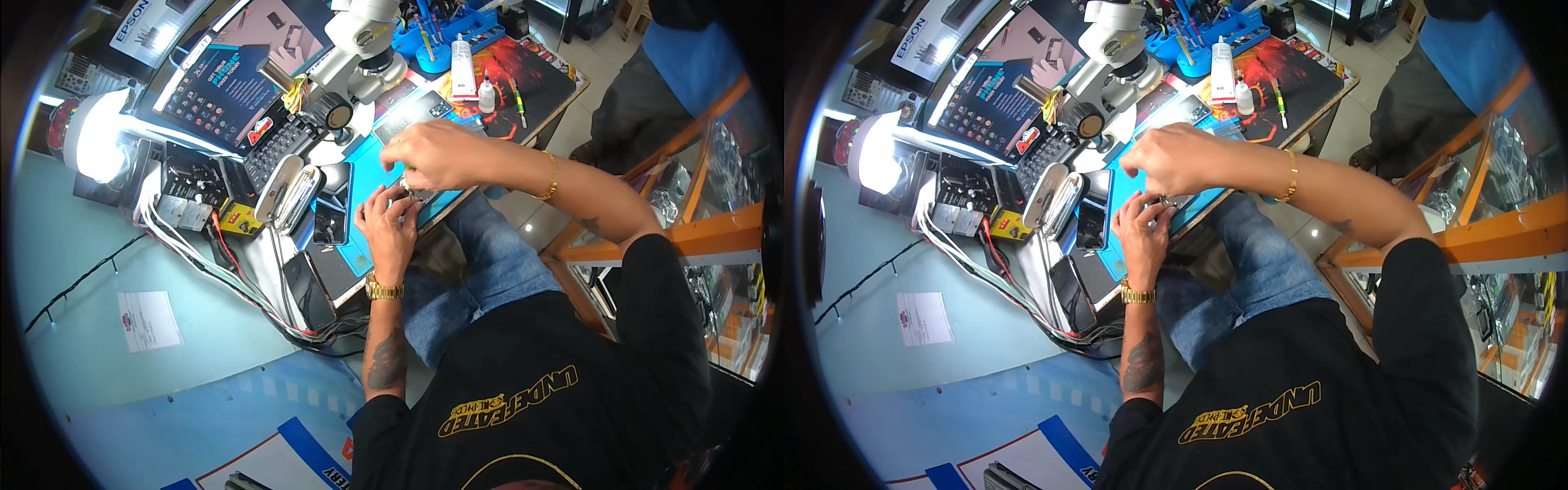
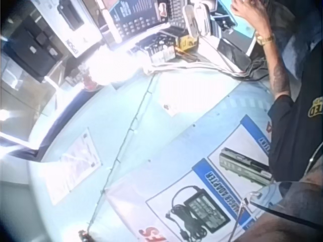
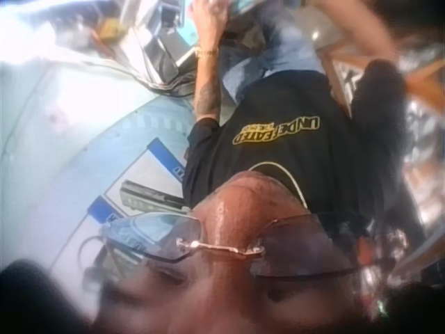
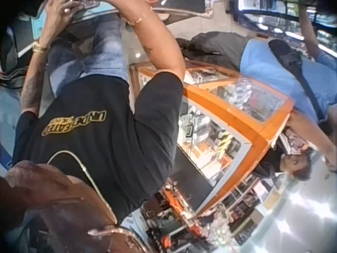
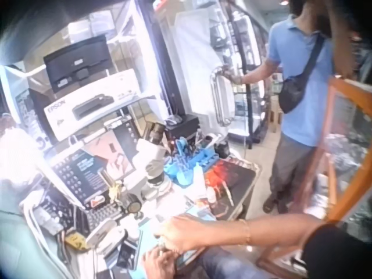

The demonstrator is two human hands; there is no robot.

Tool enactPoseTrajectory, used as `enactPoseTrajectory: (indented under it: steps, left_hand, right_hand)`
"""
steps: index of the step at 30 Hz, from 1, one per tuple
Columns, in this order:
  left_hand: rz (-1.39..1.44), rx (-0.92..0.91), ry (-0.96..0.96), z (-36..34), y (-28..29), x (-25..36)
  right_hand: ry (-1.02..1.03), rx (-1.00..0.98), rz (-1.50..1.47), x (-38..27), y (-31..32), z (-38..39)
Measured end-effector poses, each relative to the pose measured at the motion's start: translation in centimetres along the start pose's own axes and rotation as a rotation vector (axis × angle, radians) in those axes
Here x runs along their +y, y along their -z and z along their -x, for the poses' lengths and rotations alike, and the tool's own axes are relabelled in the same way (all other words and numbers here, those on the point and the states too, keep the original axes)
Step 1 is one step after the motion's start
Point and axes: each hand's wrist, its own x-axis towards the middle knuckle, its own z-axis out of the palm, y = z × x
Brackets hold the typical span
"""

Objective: The person disassembles and works on the internal components of a mobile phone on a workbench using a small screwdriver and their hands.

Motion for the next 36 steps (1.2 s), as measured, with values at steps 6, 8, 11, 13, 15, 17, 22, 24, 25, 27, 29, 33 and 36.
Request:
enactPoseTrajectory:
  steps: [6,8,11,13,15,17,22,24,25,27,29,33,36]
  left_hand:
    - [0.279,0.109,0.115,-0.9,0.2,0.0]
    - [0.319,0.091,0.106,-1.1,0.1,0.1]
    - [0.49,-0.042,0.178,-0.8,0.3,-0.1]
    - [0.417,-0.002,0.168,-0.4,0.6,-0.1]
    - [0.342,0.037,0.158,0.2,1.4,0.1]
    - [-0.015,0.088,0.05,0.9,2.2,0.4]
    - [-0.041,0.009,0.034,2.3,1.4,-0.5]
    - [-0.039,0.013,0.044,2.5,1.3,-0.5]
    - [-0.04,0.016,0.048,2.5,1.3,-0.4]
    - [-0.034,0.021,0.053,2.4,1.3,-0.5]
    - [-0.028,0.024,0.059,2.5,1.3,-0.5]
    - [-0.032,0.018,0.044,2.4,1.4,-0.4]
    - [-0.101,0.027,0.005,2.3,1.5,0.3]
  right_hand:
    - [-0.177,0.121,-0.081,0.4,-0.5,2.0]
    - [-0.188,0.183,-0.139,1.0,-1.9,2.1]
    - [-0.176,0.187,-0.115,0.9,-2.1,2.0]
    - [-0.17,0.181,-0.101,1.0,-2.1,2.3]
    - [-0.162,0.175,-0.086,1.2,-1.9,2.8]
    - [-0.186,0.119,-0.007,1.1,-1.4,3.4]
    - [-0.236,0.081,-0.006,0.5,-1.3,3.2]
    - [-0.214,0.089,-0.003,0.7,-1.5,3.2]
    - [-0.212,0.086,-0.002,0.7,-1.5,3.2]
    - [-0.203,0.097,-0.004,0.7,-1.5,3.1]
    - [-0.198,0.097,0.001,0.8,-1.6,3.1]
    - [-0.146,0.131,0.033,0.7,-1.9,3.1]
    - [-0.085,0.098,0.184,0.0,-1.9,3.0]
